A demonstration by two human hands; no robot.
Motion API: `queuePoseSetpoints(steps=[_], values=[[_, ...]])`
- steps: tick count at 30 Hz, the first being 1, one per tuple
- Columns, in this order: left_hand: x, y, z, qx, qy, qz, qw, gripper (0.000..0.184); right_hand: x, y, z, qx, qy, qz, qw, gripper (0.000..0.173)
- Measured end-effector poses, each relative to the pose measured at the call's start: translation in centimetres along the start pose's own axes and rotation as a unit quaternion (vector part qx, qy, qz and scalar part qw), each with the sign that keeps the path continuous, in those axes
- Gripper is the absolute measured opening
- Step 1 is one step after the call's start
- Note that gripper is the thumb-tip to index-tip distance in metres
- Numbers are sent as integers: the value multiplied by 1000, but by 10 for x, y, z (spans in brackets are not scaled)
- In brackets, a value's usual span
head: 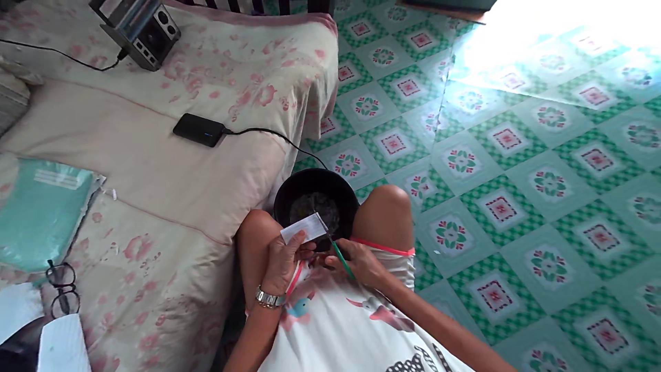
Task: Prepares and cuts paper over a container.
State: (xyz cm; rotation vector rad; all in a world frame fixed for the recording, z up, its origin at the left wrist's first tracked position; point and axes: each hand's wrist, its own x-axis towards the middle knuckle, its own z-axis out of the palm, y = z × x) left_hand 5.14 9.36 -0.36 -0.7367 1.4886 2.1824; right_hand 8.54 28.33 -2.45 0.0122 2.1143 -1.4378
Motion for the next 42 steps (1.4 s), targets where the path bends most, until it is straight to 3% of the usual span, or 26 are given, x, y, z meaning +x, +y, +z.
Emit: queuePoseSetpoints(steps=[9, 23, 28, 42], values=[[-4, -1, -2, 73, 1, 24, 997, 10, 0, 1, -4, -8, -23, 6, 1000, 42], [5, -9, 6, 92, 23, 36, 995, 7, 2, -2, -2, 30, -7, 40, 999, 34], [11, -6, 11, 71, 44, 50, 995, 8, -4, 2, -13, 32, -75, 52, 995, 47], [13, -5, 12, 45, 35, 43, 997, 7, -6, 0, -11, 22, -94, 58, 994, 49]])
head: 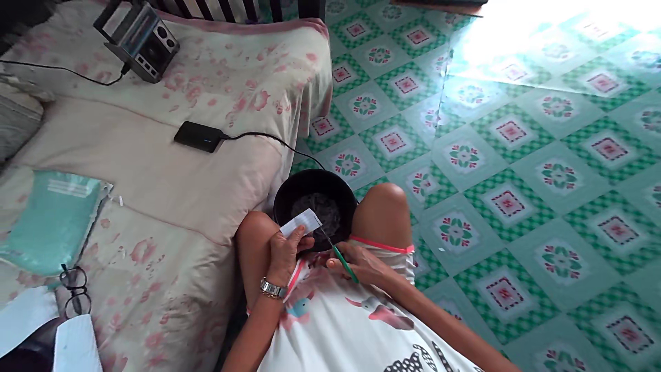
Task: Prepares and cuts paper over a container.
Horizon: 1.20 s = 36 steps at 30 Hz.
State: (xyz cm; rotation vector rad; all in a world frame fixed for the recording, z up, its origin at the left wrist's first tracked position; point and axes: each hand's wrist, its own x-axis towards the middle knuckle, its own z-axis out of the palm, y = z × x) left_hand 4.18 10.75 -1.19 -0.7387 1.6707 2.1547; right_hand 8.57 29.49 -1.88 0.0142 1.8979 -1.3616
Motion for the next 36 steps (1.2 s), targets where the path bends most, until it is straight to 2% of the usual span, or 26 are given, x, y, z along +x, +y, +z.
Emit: queuePoseSetpoints(steps=[9, 27, 31, 36], values=[[0, -2, -2, 2, -9, 6, 1000, 9, 7, 0, 3, -3, 19, -5, 1000, 47], [2, 3, 1, 19, -11, -9, 1000, 3, 3, 1, 10, -38, 114, -29, 992, 41], [5, 1, 5, 28, 7, -8, 1000, 9, 5, 3, 11, -25, 108, -22, 994, 43], [5, -1, 4, 25, -11, 0, 1000, 10, 7, 6, 11, -14, 93, -23, 995, 45]])
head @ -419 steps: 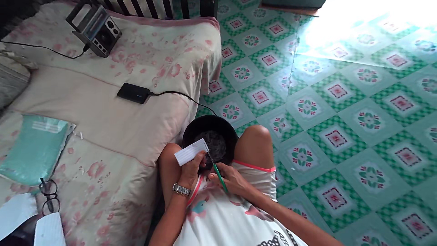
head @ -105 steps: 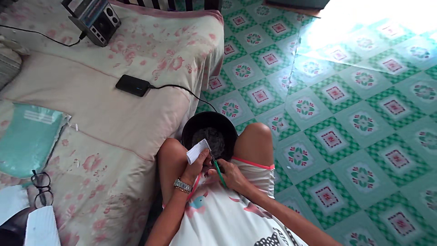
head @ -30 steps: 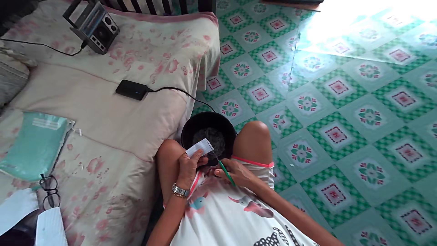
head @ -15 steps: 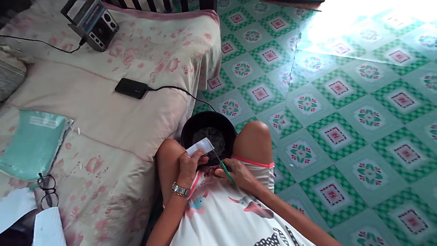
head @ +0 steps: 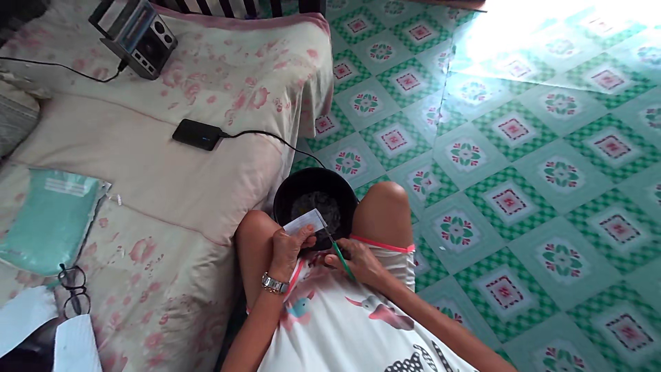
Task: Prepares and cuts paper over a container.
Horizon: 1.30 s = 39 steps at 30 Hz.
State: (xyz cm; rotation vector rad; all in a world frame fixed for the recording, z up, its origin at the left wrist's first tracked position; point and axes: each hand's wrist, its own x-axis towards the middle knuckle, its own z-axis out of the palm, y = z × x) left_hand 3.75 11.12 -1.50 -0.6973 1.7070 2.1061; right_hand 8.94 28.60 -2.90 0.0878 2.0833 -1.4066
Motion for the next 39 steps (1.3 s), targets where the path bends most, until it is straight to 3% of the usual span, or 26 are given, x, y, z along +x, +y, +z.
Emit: queuePoseSetpoints(steps=[10, 18, 28, 33, 39], values=[[1, 1, 0, 8, -5, -4, 1000, 11, -1, -2, 4, 5, 20, 9, 1000, 40], [-1, -1, -3, 32, -29, -5, 999, 11, 4, -4, 1, 18, -11, 16, 1000, 44], [1, -2, -2, 18, -12, -14, 1000, 11, 3, -6, 2, 65, -1, 22, 998, 33], [5, 2, 1, -9, 18, -9, 1000, 10, -3, -1, -2, 66, -65, 11, 996, 47], [8, 1, 4, -21, 28, -4, 999, 10, -6, -4, -5, 38, -67, 11, 997, 46]])
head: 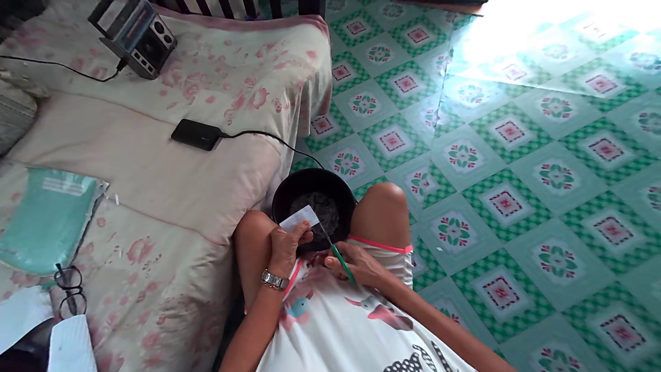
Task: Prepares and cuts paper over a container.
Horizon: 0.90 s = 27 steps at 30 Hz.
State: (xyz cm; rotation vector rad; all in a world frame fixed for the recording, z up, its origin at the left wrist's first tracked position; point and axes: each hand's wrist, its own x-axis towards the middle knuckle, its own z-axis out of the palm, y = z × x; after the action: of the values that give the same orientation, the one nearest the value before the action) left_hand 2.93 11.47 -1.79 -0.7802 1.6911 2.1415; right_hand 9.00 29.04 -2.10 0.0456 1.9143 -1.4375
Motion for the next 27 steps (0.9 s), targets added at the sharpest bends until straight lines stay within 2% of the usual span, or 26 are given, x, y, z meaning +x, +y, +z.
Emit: queuePoseSetpoints(steps=[7, 22, 27], values=[[0, -3, -1, 3, -6, 7, 1000, 9, 6, -4, 1, -34, 4, 16, 999, 48], [1, -4, -2, 11, -12, 11, 1000, 10, 9, -3, 6, -23, 33, 14, 999, 46], [1, -3, -1, 9, -13, 9, 1000, 10, 10, 0, 11, -10, 72, 0, 997, 40]])
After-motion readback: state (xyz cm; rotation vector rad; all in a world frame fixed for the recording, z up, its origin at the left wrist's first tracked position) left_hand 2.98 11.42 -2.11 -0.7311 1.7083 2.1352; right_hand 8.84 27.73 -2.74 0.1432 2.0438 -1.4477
